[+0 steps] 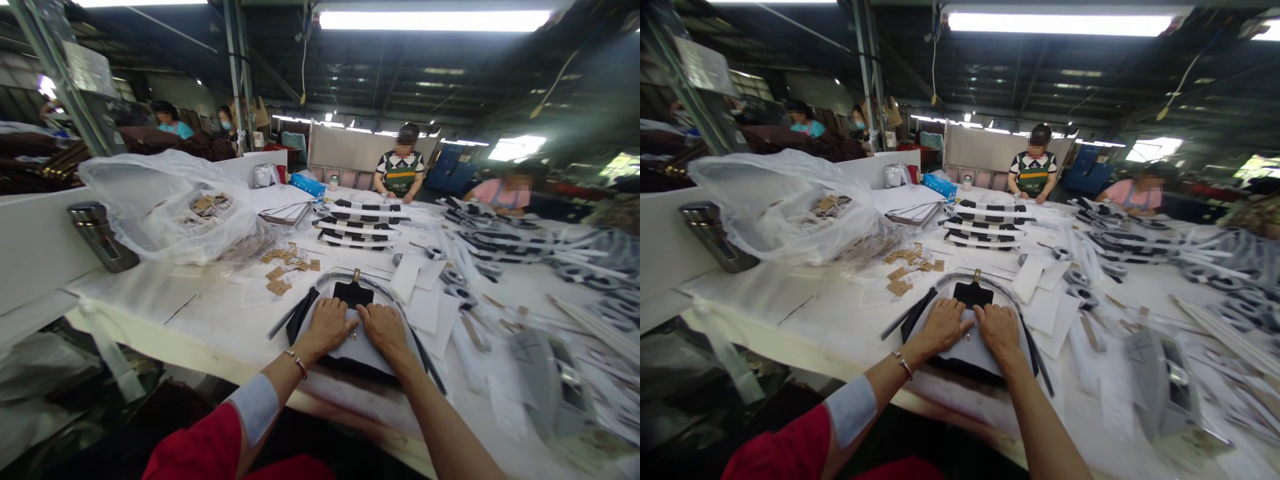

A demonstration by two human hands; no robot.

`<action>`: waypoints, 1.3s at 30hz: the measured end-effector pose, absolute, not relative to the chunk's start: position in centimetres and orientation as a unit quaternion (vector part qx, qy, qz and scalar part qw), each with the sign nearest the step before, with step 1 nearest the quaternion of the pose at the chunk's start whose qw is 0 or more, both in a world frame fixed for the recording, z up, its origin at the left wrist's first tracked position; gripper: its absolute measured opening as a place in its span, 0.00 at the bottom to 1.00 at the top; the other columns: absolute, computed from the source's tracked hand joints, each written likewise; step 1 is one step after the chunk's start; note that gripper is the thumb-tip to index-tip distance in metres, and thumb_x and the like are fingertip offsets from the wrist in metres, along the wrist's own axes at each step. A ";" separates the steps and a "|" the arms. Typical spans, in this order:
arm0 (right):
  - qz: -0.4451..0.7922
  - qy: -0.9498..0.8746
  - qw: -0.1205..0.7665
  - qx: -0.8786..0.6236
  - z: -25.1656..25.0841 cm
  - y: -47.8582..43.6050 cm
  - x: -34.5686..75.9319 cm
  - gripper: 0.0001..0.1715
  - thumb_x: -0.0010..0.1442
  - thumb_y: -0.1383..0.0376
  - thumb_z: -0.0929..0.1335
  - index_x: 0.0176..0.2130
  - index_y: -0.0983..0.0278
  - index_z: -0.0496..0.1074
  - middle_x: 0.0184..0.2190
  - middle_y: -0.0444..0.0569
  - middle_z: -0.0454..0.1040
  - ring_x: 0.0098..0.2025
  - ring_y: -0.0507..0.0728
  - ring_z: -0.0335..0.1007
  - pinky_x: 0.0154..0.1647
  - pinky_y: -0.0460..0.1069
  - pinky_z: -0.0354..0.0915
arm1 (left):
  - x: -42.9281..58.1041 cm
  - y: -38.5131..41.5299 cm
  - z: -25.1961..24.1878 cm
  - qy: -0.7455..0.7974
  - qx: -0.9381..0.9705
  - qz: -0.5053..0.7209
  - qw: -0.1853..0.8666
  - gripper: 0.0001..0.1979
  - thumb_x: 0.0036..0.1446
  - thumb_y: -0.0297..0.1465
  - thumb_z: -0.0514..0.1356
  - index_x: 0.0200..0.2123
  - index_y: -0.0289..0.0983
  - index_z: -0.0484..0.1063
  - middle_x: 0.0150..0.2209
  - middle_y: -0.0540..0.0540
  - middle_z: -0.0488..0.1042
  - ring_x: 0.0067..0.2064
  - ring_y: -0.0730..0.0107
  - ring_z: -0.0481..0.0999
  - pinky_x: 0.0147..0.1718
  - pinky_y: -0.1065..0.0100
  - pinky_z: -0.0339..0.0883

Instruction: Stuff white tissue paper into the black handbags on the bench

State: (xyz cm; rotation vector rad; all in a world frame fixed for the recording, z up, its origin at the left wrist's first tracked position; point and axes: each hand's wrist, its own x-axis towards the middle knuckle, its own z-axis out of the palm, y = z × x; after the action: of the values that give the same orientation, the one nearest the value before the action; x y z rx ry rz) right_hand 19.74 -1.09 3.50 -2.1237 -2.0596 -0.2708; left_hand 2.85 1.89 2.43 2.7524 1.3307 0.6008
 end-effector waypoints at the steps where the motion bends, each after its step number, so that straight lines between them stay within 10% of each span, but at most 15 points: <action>1: -0.096 -0.688 0.082 -0.714 3.5 -1.0 20.0 0.23 0.69 0.55 0.59 0.38 0.64 0.77 0.36 0.60 0.80 0.43 0.65 0.74 0.55 0.63 0.56 | 2.8 1.8 2.4 0.432 0.880 0.197 0.011 0.22 0.66 0.47 0.52 0.45 0.34 0.71 0.43 0.39 0.75 0.48 0.55 0.72 0.53 0.52 0.62; 6: -0.100 -0.679 0.067 -0.724 3.2 -0.4 21.1 0.26 0.69 0.53 0.59 0.39 0.66 0.78 0.37 0.61 0.80 0.46 0.68 0.74 0.58 0.67 0.53 | 2.7 1.6 2.1 0.476 0.849 0.231 -0.007 0.26 0.63 0.51 0.54 0.47 0.35 0.74 0.51 0.36 0.74 0.61 0.44 0.63 0.63 0.41 0.47; 19: -0.165 -0.658 0.056 -0.733 2.6 0.5 20.9 0.27 0.69 0.55 0.60 0.30 0.65 0.79 0.30 0.62 0.80 0.40 0.68 0.77 0.50 0.64 0.62 | 2.8 2.9 2.5 0.508 0.827 0.242 -0.003 0.16 0.65 0.41 0.57 0.40 0.33 0.75 0.40 0.37 0.78 0.48 0.51 0.73 0.57 0.47 0.57; 24: -0.211 -0.659 0.124 -0.711 1.4 1.0 21.0 0.18 0.65 0.62 0.64 0.47 0.70 0.75 0.49 0.64 0.76 0.55 0.71 0.69 0.64 0.68 0.50 | 3.1 2.9 2.3 0.509 0.828 0.236 0.005 0.17 0.64 0.42 0.57 0.41 0.32 0.75 0.41 0.36 0.78 0.50 0.50 0.73 0.58 0.47 0.55; 27: -0.210 -0.701 0.213 -0.647 0.4 1.5 21.3 0.29 0.61 0.71 0.61 0.61 0.66 0.63 0.62 0.58 0.67 0.65 0.66 0.59 0.68 0.65 0.46 | 3.1 2.8 2.1 0.503 0.830 0.240 0.000 0.17 0.64 0.42 0.56 0.41 0.33 0.75 0.41 0.36 0.78 0.50 0.50 0.73 0.58 0.46 0.55; 33: -0.095 -0.731 0.270 -0.620 -0.4 1.7 21.7 0.44 0.54 0.77 0.57 0.68 0.63 0.51 0.54 0.53 0.74 0.60 0.60 0.65 0.69 0.63 0.50 | 3.0 2.7 2.1 0.499 0.834 0.236 -0.005 0.16 0.64 0.41 0.56 0.40 0.33 0.74 0.41 0.37 0.77 0.49 0.51 0.73 0.59 0.46 0.54; 39: -0.166 -0.703 0.286 -0.629 0.1 1.6 21.2 0.37 0.57 0.76 0.58 0.65 0.67 0.58 0.61 0.58 0.68 0.65 0.63 0.58 0.67 0.64 0.52 | 3.0 2.7 2.3 0.494 0.841 0.218 -0.004 0.17 0.65 0.42 0.55 0.41 0.33 0.74 0.41 0.37 0.78 0.49 0.50 0.73 0.58 0.46 0.55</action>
State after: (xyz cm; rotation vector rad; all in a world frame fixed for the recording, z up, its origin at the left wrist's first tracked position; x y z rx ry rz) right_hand 21.21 1.62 0.07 -1.6822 -1.8800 -0.4432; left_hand 3.02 2.68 2.26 2.6491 1.5568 0.6873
